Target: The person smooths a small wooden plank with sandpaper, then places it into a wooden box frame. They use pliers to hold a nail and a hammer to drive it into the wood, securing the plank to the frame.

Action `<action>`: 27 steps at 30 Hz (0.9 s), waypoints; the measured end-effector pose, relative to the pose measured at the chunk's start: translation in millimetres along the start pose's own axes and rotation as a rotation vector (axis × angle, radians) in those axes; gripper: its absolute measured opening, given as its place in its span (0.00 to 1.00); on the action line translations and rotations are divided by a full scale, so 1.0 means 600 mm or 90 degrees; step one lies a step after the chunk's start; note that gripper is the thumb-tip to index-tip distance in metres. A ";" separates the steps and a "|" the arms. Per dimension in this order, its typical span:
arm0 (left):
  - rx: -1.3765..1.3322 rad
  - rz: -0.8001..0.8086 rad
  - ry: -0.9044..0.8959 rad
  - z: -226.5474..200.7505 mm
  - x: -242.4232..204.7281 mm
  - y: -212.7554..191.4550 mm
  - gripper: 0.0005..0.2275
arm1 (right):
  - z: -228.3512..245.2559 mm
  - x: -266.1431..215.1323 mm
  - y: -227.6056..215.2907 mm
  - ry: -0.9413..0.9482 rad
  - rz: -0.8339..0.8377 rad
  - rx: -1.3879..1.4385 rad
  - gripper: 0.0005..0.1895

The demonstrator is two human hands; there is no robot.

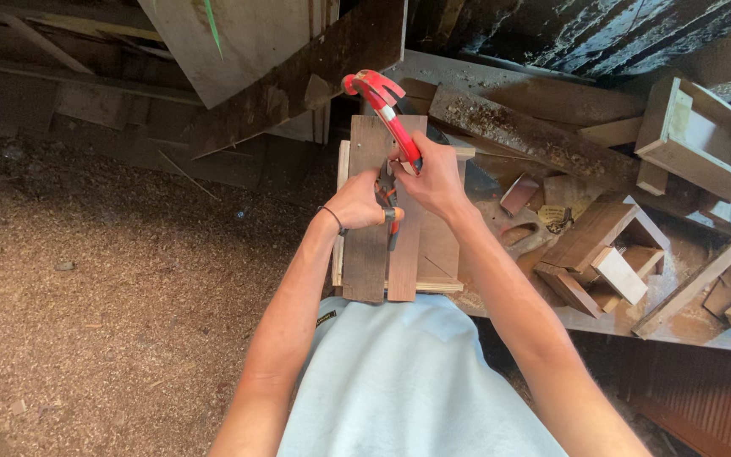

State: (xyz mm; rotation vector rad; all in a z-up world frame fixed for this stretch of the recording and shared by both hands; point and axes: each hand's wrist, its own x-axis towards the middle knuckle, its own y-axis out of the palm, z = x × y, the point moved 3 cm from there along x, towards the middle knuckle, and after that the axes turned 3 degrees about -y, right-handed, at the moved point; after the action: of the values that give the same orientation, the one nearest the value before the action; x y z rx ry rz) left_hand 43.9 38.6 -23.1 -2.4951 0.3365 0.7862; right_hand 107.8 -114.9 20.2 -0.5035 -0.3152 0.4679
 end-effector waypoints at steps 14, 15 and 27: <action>0.022 -0.072 0.054 0.017 0.024 0.014 0.26 | -0.005 -0.001 -0.005 0.022 -0.005 0.005 0.11; 0.027 -0.072 0.060 0.017 0.026 0.014 0.25 | -0.007 0.001 -0.005 0.011 -0.007 0.003 0.11; 0.005 -0.056 0.052 0.012 0.025 0.003 0.21 | -0.014 0.000 -0.007 0.042 -0.013 0.030 0.13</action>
State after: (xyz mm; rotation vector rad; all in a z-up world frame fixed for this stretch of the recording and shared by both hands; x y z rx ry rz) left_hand 51.9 39.6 -37.9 -2.5205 0.2557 0.6481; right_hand 112.4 -121.5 15.1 -0.4687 -0.2457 0.4375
